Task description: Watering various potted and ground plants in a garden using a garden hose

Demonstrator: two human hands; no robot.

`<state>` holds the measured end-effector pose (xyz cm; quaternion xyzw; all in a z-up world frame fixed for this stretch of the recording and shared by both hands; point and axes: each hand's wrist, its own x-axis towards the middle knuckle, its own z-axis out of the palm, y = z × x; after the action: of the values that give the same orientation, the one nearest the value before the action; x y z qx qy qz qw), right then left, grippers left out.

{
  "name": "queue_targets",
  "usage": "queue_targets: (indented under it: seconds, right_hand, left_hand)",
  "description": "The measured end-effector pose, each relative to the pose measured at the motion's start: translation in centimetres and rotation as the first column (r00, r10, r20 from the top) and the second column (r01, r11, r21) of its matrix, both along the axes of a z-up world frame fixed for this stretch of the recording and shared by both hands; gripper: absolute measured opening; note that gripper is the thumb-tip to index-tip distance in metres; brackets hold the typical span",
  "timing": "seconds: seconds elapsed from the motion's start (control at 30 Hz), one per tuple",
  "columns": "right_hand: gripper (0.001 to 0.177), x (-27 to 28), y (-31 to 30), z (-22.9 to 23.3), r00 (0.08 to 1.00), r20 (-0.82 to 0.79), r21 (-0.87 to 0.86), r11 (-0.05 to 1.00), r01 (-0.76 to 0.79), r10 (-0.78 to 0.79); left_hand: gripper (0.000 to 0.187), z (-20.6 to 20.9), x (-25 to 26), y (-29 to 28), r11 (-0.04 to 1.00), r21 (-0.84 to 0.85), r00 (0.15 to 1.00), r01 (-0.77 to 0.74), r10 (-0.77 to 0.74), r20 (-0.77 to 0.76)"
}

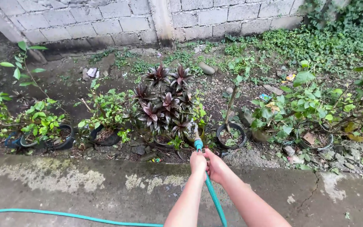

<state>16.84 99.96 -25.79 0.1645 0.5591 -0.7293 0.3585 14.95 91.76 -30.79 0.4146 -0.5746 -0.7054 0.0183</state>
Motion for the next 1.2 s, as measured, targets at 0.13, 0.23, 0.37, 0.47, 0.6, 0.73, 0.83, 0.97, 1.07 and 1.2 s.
queue_targets:
  seconds: [0.13,0.23,0.37,0.47,0.6,0.73,0.83,0.97,1.07,1.2]
  right_hand:
    - [0.058,0.2,-2.9,0.3,1.000,0.014,-0.009,1.000,0.015,-0.015]
    - [0.057,0.4,-4.7,0.5,0.999,0.032,-0.019,0.999,0.032,-0.032]
    - [0.056,0.5,-7.4,0.9,0.996,0.048,-0.022,0.997,0.072,-0.071]
    - [0.055,-0.1,-9.5,1.7,0.994,0.053,-0.027,0.995,0.095,-0.094]
    - [0.054,-1.5,-11.3,2.9,0.991,0.057,-0.034,0.991,0.127,-0.125]
    - [0.053,-3.3,-12.3,4.3,0.983,0.076,-0.036,0.985,0.168,-0.165]
    - [0.052,-4.4,-12.5,4.7,0.977,0.081,-0.042,0.979,0.201,-0.197]
    - [0.051,-5.3,-12.1,4.7,0.965,0.100,-0.039,0.968,0.248,-0.243]
    - [0.050,-4.2,-11.8,3.3,0.959,0.098,-0.035,0.962,0.271,-0.267]
    - [0.050,-2.9,-10.6,1.9,0.955,0.108,-0.023,0.960,0.280,-0.276]
  left_hand:
    - [0.027,2.9,1.2,-2.0,0.981,-0.173,0.995,0.084,-0.074,0.064]
    - [0.030,1.0,0.6,-3.9,0.971,-0.207,0.991,0.119,-0.104,0.082]
    - [0.038,0.8,0.9,-6.3,0.937,-0.297,0.980,0.186,-0.154,0.125]
    - [0.045,9.1,2.7,-6.9,0.931,-0.278,0.970,0.237,-0.209,0.125]
    - [0.046,15.4,2.5,-7.7,0.869,-0.369,0.944,0.330,-0.299,0.139]
    - [0.043,16.4,0.4,-9.2,0.867,-0.389,0.945,0.313,-0.325,0.035]
    - [0.044,17.4,-0.3,-9.5,0.837,-0.433,0.935,0.335,-0.354,0.040]
    - [0.043,17.2,-0.7,-9.1,0.830,-0.441,0.933,0.342,-0.355,0.054]
    - [0.040,15.1,-0.6,-9.0,0.826,-0.425,0.922,0.371,-0.382,0.063]
    - [0.037,8.3,-1.9,-8.5,0.818,-0.399,0.908,0.415,-0.398,0.128]
